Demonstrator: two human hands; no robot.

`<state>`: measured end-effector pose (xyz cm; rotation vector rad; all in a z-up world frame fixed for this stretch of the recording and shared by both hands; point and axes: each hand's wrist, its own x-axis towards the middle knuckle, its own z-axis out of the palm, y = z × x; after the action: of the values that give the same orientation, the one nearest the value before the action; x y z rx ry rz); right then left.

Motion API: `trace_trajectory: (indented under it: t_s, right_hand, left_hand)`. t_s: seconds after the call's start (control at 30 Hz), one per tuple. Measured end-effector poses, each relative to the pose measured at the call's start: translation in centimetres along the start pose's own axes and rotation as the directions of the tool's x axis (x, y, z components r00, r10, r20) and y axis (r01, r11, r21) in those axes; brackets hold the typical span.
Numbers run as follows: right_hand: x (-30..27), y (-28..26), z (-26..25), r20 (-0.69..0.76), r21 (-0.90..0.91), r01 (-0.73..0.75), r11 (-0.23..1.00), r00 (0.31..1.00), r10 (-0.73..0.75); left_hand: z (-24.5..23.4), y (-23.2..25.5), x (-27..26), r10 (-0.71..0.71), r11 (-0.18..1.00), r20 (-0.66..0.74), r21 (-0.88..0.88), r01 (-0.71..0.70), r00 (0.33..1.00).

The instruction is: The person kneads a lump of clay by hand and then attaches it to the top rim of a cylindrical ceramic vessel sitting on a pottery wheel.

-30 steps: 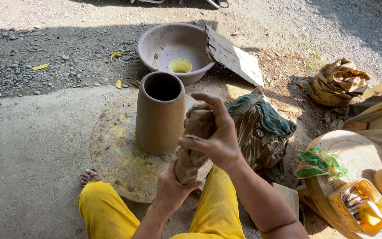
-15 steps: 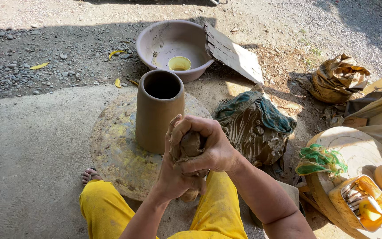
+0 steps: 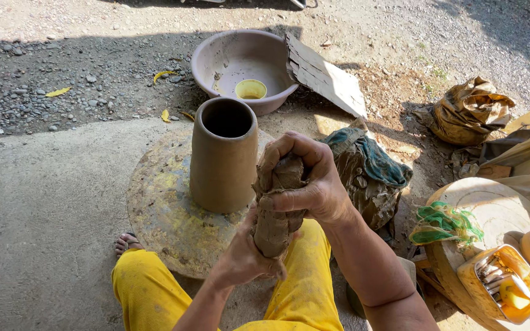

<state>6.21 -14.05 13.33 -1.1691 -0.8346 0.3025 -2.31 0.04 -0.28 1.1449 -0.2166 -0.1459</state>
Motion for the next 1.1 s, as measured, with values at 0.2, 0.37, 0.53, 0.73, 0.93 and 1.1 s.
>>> trace_trajectory:
  t_s: [0.2, 0.37, 0.53, 0.73, 0.93, 1.1]
  right_hand:
    - [0.6, -0.5, -0.1, -0.040, 0.044, 0.010, 0.999, 0.999, -0.008]
    - [1.2, -1.2, -0.5, -0.075, 0.128, 0.080, 0.988, 0.995, -0.071]
    - [0.7, -1.4, -1.2, -0.099, 0.181, 0.160, 0.970, 0.985, -0.143]
    - [-0.3, -1.9, -3.2, -0.253, 0.051, 0.332, 0.942, 0.917, -0.310]
    - [0.3, -3.8, -7.1, -0.322, 0.004, 0.553, 0.833, 0.790, -0.522]
    - [2.4, -3.8, -11.2, -0.501, 0.004, 0.675, 0.738, 0.640, -0.583]
  left_hand:
    - [-0.5, -1.4, 0.4, 0.016, 0.997, -0.025, -0.071, -0.018, 1.000]
    - [-1.9, -3.2, 0.7, -0.007, 0.989, 0.176, 0.148, -0.019, 0.984]
    - [-0.3, -5.0, 1.2, 0.265, 0.961, 0.085, 0.058, -0.270, 0.961]
    - [-2.1, -3.9, 1.6, 0.112, 0.993, 0.107, 0.034, -0.117, 0.988]
    - [-1.6, 4.4, 2.8, -0.086, 0.832, 0.067, 0.553, 0.035, 0.994]
    - [-4.8, 15.2, 8.2, -0.122, 0.460, 0.163, 0.883, -0.090, 0.979]
